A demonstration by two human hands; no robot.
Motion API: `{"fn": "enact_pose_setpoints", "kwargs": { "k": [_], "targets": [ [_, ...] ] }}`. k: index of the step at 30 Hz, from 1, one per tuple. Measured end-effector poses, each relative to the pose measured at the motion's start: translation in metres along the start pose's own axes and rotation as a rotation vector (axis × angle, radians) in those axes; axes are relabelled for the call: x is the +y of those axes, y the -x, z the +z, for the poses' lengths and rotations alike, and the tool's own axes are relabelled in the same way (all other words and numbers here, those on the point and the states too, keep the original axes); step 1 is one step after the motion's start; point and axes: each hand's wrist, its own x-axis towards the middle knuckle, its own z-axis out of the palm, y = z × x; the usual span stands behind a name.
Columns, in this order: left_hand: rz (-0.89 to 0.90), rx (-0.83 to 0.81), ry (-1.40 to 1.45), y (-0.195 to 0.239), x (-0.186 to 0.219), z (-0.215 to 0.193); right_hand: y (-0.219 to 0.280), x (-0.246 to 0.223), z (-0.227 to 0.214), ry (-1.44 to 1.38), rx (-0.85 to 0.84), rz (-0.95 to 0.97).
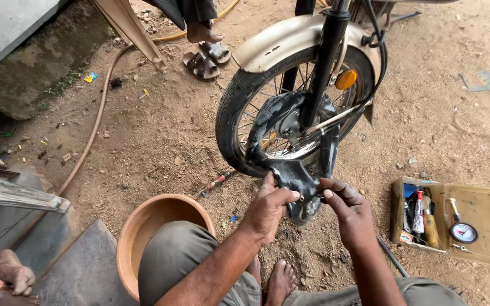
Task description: The person is repairing a motorcycle tire by cleaning the inner tube with a cloth. They hold the tube over a basin, wipe the valve stem area, and inspect the surface for damage.
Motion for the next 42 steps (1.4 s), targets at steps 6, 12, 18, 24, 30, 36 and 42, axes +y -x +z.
{"fn": "enact_pose_setpoints", "kwargs": {
  "k": [6,12,18,24,30,36,42],
  "targets": [
    [-0.003,0.062,0.023,-0.002,-0.004,-0.005,0.016,-0.034,0.013,0.674,0.215,-0.452],
    [0.015,0.074,0.049,-0.003,-0.009,-0.011,0.025,-0.057,0.014,0.863,0.394,-0.831],
    [0.169,-0.02,0.229,-0.007,-0.027,-0.03,0.017,-0.049,-0.01,0.734,0.336,-0.572],
    [0.098,-0.074,0.271,0.004,-0.008,-0.031,0.018,-0.033,-0.05,0.37,0.414,-0.407],
    [0.036,0.008,0.332,0.006,-0.004,-0.053,0.045,-0.035,-0.077,-0.05,0.627,-0.505],
    [-0.008,0.046,0.193,-0.004,0.004,-0.047,0.117,-0.086,-0.087,-0.195,0.667,-0.927],
    [0.094,-0.094,0.474,-0.001,-0.014,-0.052,0.128,-0.101,-0.152,-0.452,0.653,-0.678]
  ]
}}
